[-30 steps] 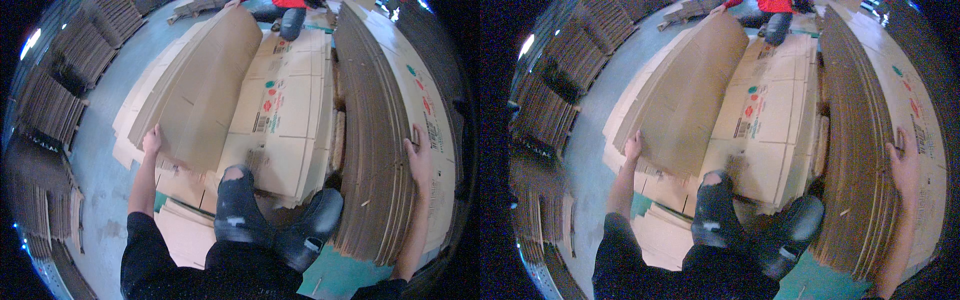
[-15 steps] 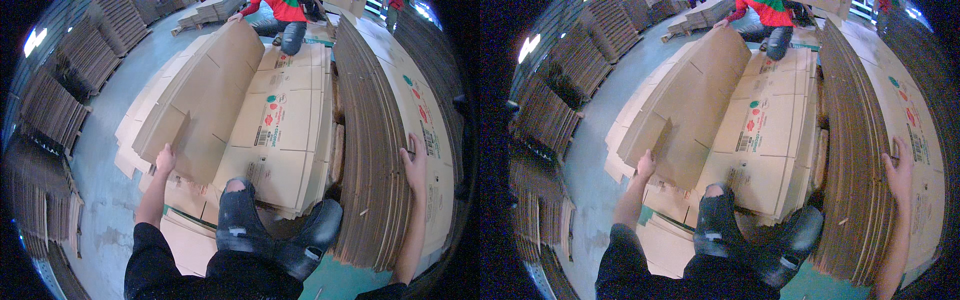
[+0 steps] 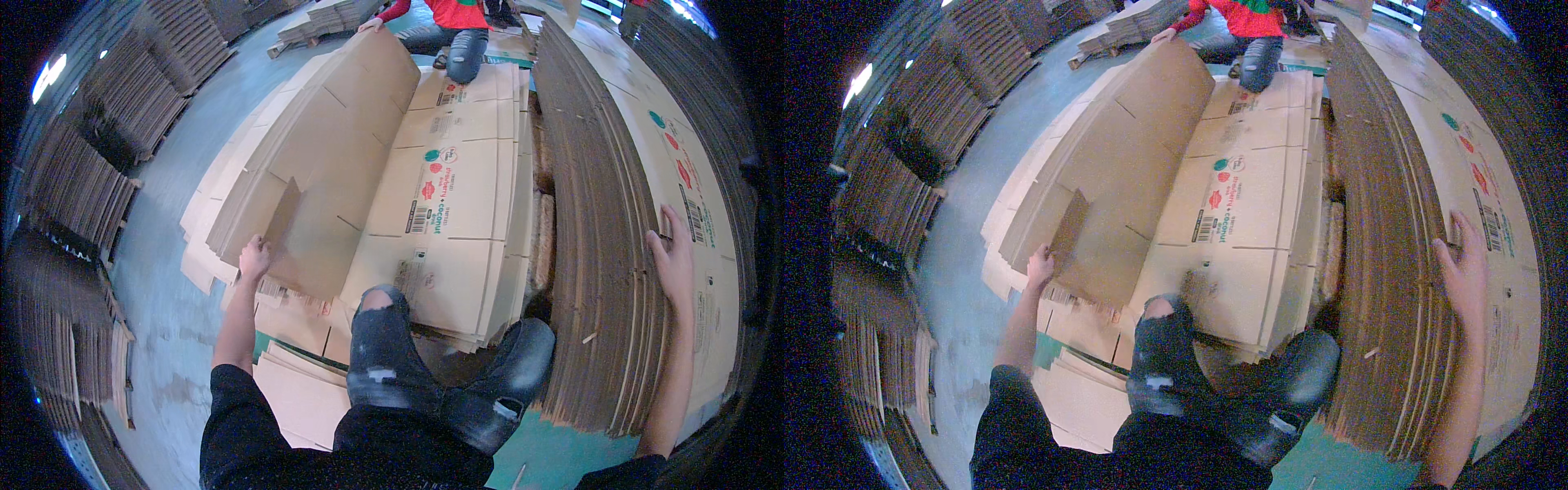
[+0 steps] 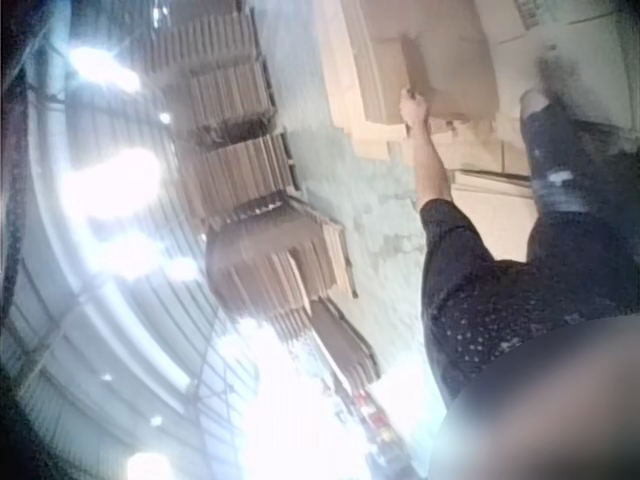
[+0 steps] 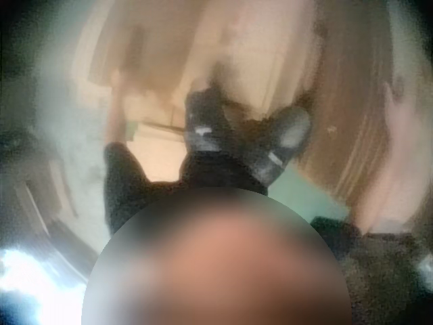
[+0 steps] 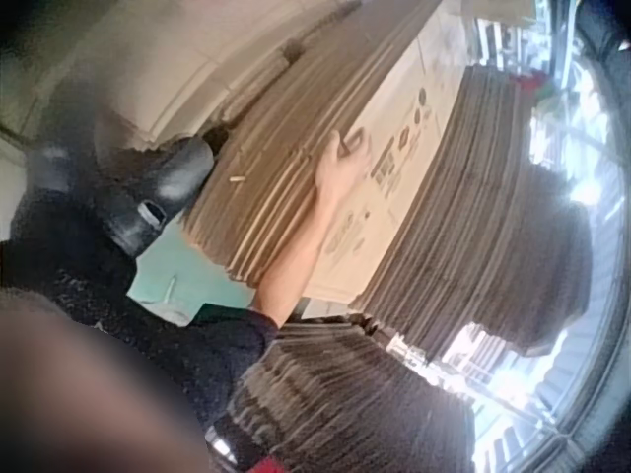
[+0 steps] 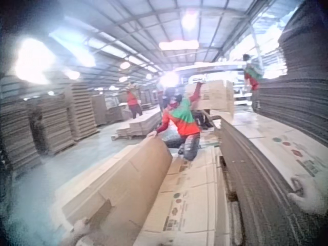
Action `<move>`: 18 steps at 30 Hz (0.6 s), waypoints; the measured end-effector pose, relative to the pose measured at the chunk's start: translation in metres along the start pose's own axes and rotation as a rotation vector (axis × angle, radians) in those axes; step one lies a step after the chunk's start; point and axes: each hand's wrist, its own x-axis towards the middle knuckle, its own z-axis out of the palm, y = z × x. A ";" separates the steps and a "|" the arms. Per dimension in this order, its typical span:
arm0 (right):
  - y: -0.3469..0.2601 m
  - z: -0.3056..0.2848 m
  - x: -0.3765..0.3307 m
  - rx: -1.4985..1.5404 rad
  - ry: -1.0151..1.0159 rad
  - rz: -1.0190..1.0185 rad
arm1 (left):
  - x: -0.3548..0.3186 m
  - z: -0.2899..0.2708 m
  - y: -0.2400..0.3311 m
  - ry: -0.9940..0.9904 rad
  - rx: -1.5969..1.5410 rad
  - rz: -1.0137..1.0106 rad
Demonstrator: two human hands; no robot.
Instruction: The person sits on the floor and repeatedly picks up flat cardboard sheets, aligns them, and places them into a growing stack. The person occasionally adjusts the stack to keep it even while coworkers handle similar sheets nearby.
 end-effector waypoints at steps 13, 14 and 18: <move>-0.009 0.001 0.003 -0.101 0.026 -0.008 | 0.029 -0.018 -0.020 -0.244 -0.616 -0.065; -0.009 0.001 0.002 -0.112 0.020 -0.002 | 0.030 -0.017 -0.018 -0.229 -0.522 -0.019; -0.010 -0.002 0.000 -0.106 0.012 0.023 | 0.028 -0.014 -0.013 -0.267 -0.667 -0.028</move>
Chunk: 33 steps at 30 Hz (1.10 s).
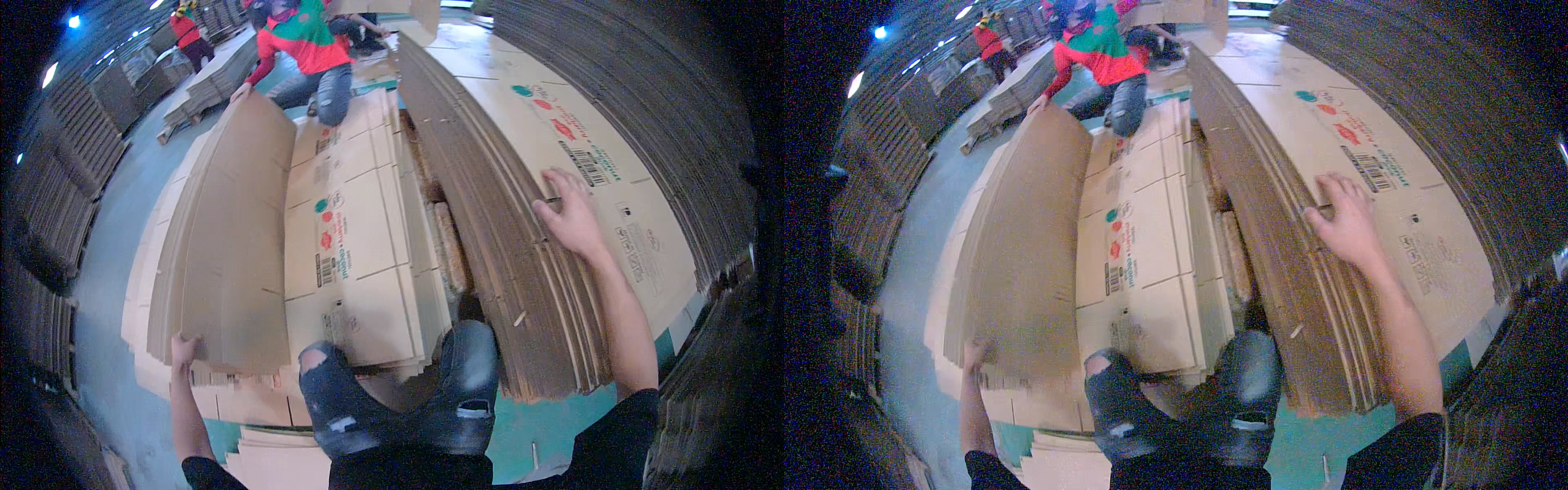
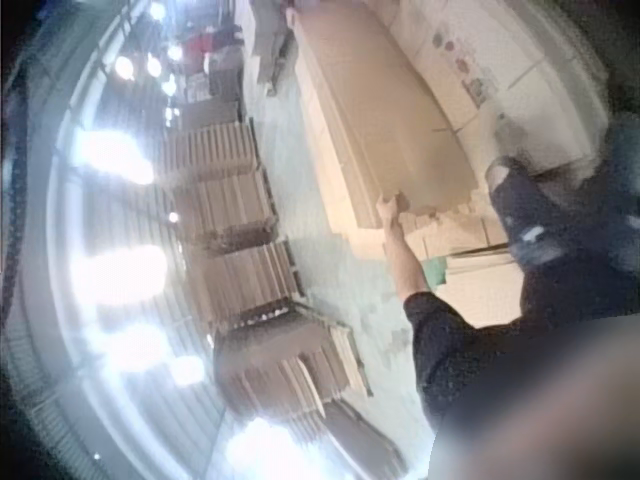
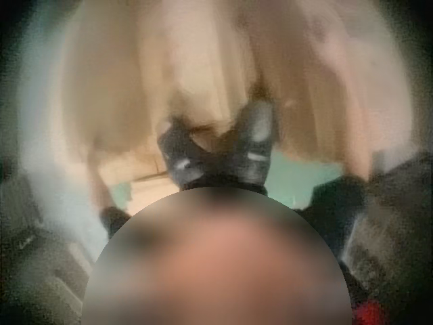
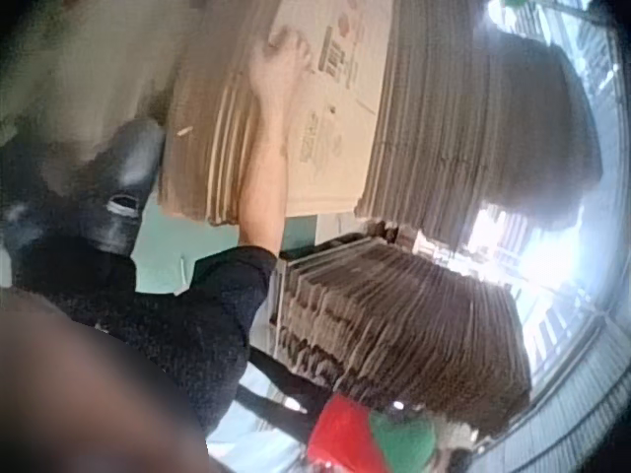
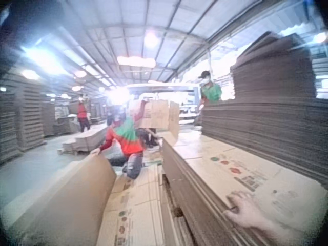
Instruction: The person sits on the floor and repeatedly picks up flat cardboard sheets, aligns them, and places them into a growing stack. The person occasionally adjusts the stack to keep it even while coworkers handle similar sheets nearby.
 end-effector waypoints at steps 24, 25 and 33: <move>-0.007 -0.009 -0.001 -0.005 -0.067 0.055 | -0.003 0.009 -0.010 -0.018 0.147 -0.094; -0.008 -0.010 -0.001 -0.004 -0.073 0.061 | -0.002 0.010 -0.012 -0.019 0.208 -0.054; -0.007 -0.009 -0.001 0.017 -0.066 0.047 | -0.003 0.012 -0.013 0.016 0.360 -0.038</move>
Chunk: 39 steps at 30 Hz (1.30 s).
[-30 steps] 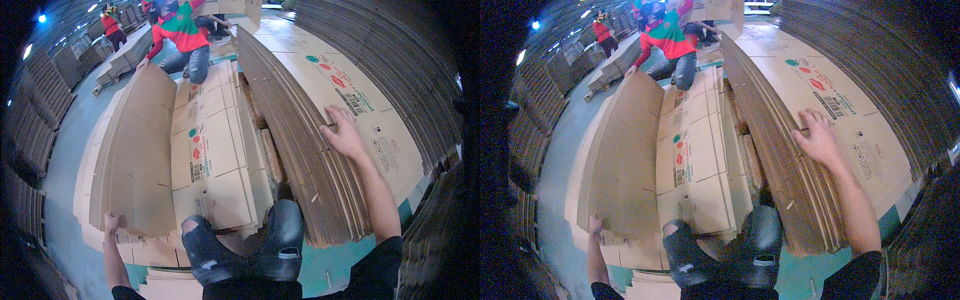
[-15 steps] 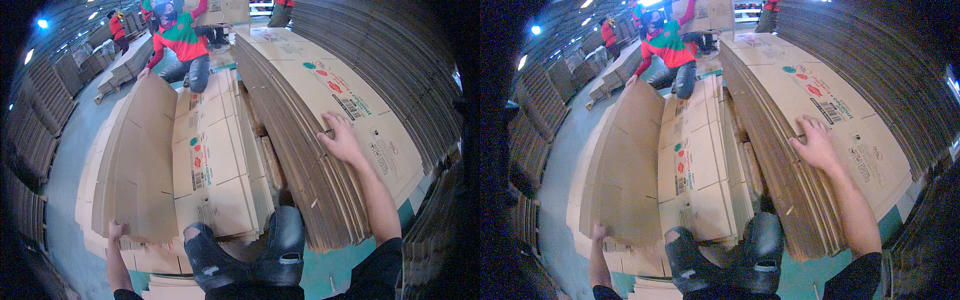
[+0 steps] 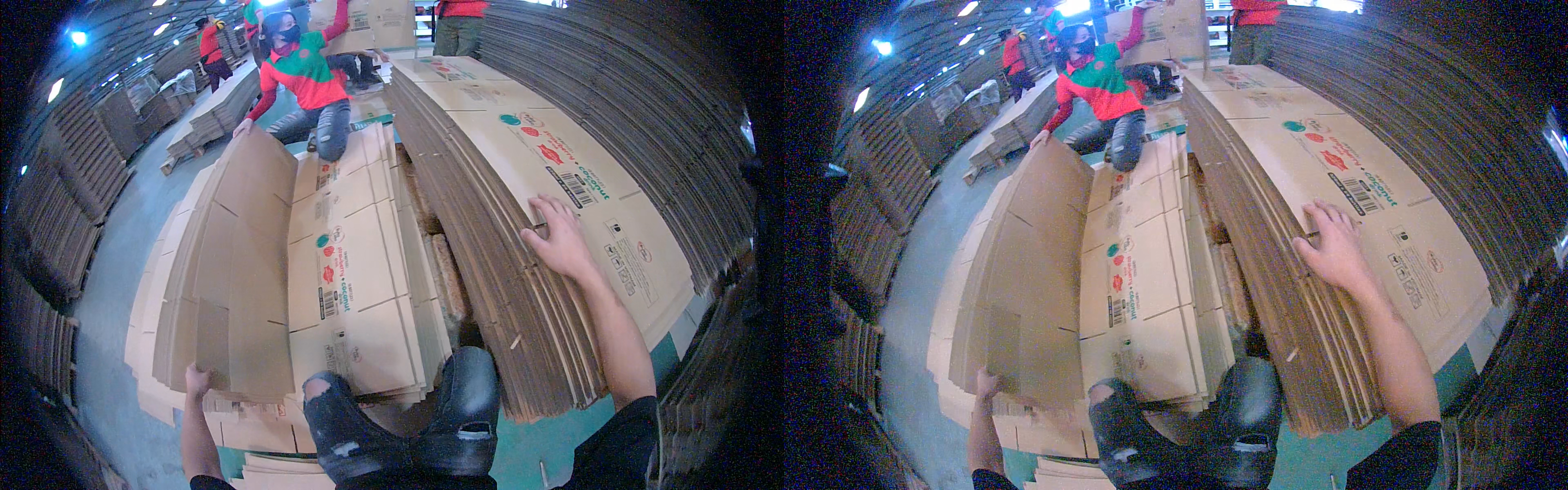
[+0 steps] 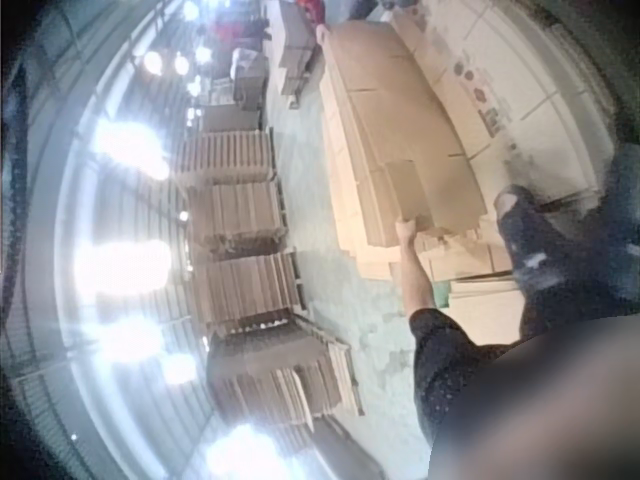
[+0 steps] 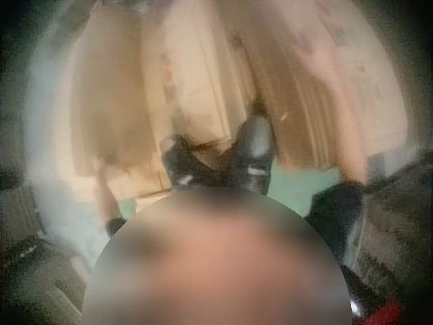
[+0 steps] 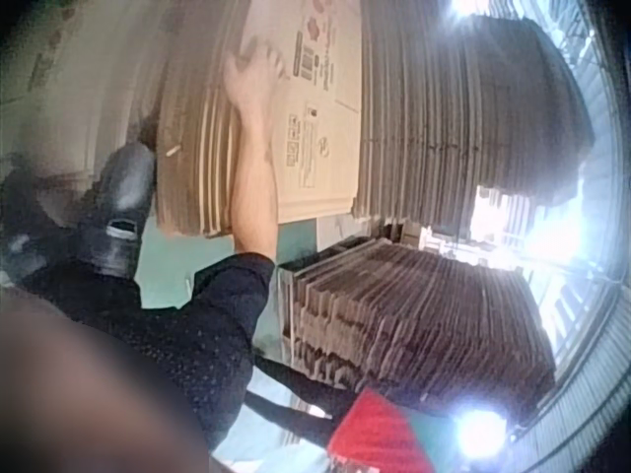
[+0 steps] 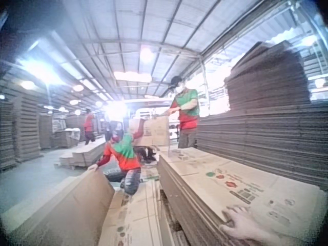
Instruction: The person sits on the floor and repeatedly picks up flat cardboard sheets, aligns them, and places them into a growing stack. The person occasionally adjusts the stack to keep it even while coworkers handle similar sheets nearby.
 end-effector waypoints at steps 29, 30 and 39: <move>0.003 0.002 -0.002 0.021 0.033 0.003 | -0.022 -0.006 0.029 -0.064 -0.170 0.115; 0.003 0.001 -0.002 0.028 0.038 0.001 | -0.024 -0.006 0.031 -0.049 -0.162 0.087; 0.007 0.006 0.000 0.026 0.090 -0.073 | -0.030 -0.007 0.039 -0.036 -0.115 0.190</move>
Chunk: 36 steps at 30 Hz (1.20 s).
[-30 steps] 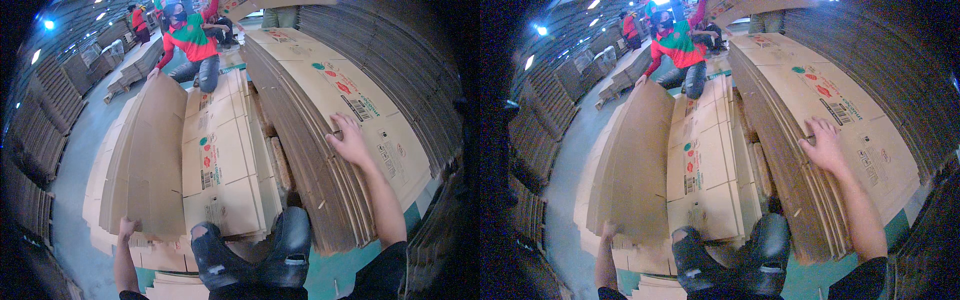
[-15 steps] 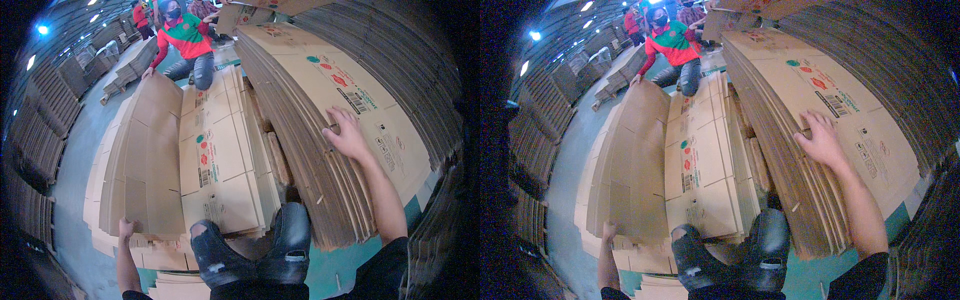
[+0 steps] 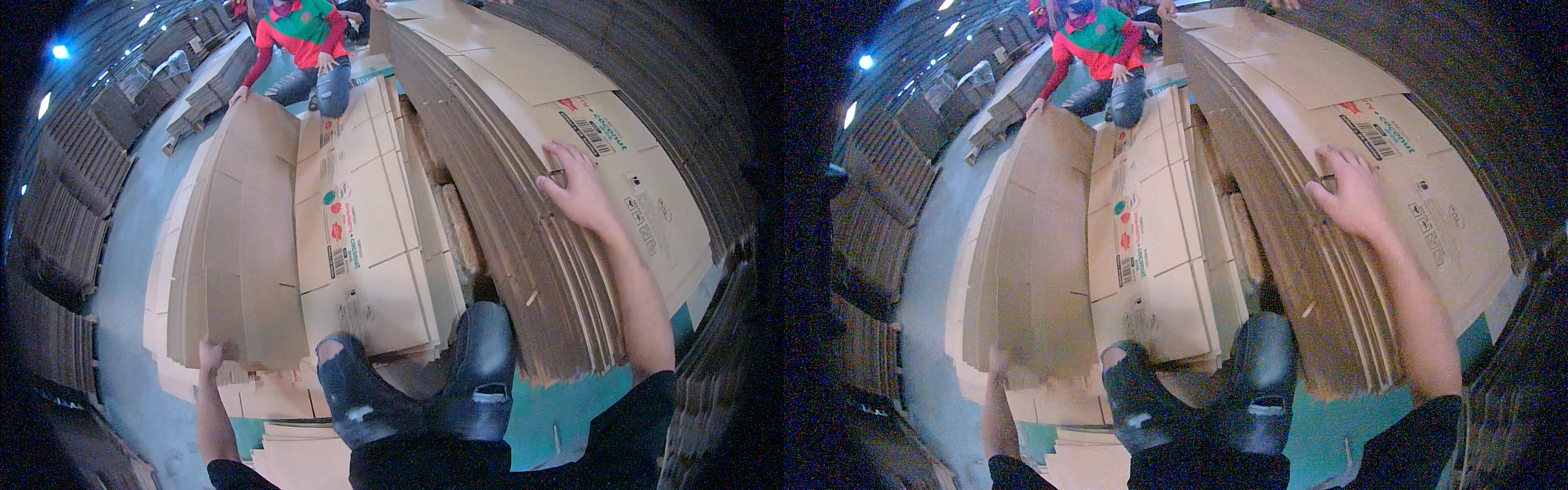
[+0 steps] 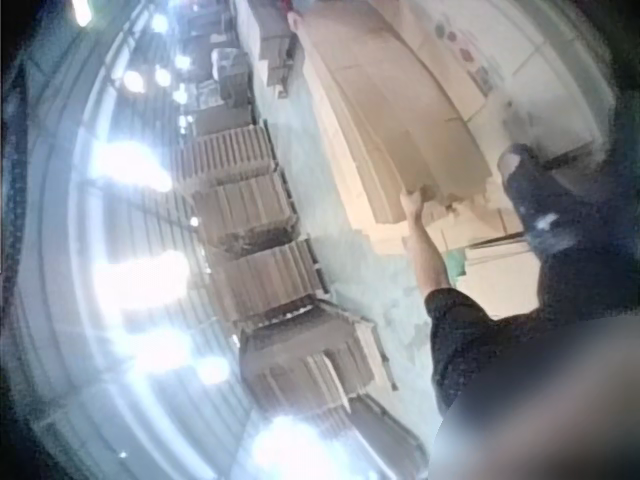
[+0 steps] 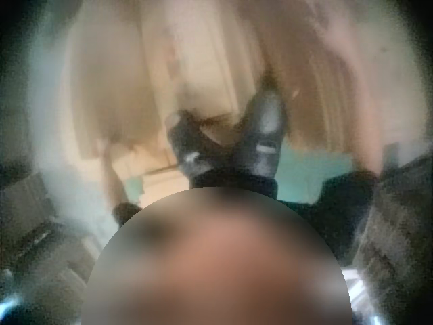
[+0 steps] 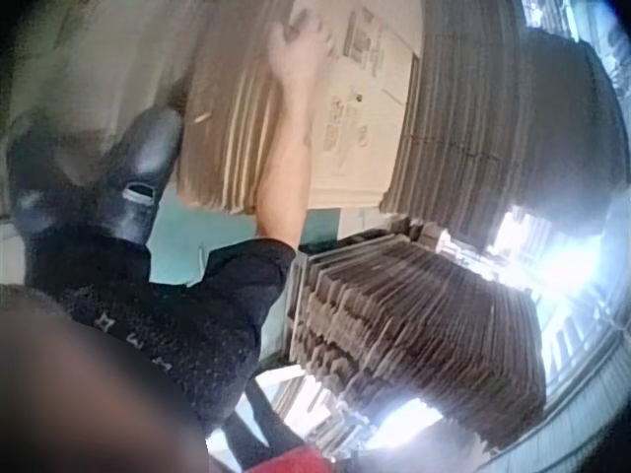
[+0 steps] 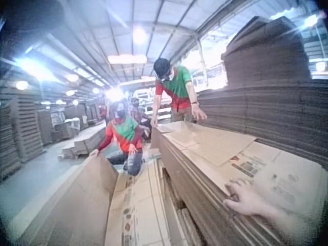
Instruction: The person sits on the floor and repeatedly picks up flat cardboard sheets, aligns them, and places them into a growing stack. The person occasionally adjusts the stack to keep it even while coworkers handle similar sheets nearby.
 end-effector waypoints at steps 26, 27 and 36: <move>0.001 -0.001 0.001 -0.024 -0.047 0.029 | 0.021 0.004 -0.039 -0.064 -0.045 0.039; 0.000 -0.002 0.001 -0.015 -0.045 0.034 | 0.022 0.004 -0.040 -0.061 -0.052 -0.005; -0.001 -0.003 -0.001 -0.027 -0.024 0.014 | 0.011 0.004 -0.025 -0.001 0.018 0.046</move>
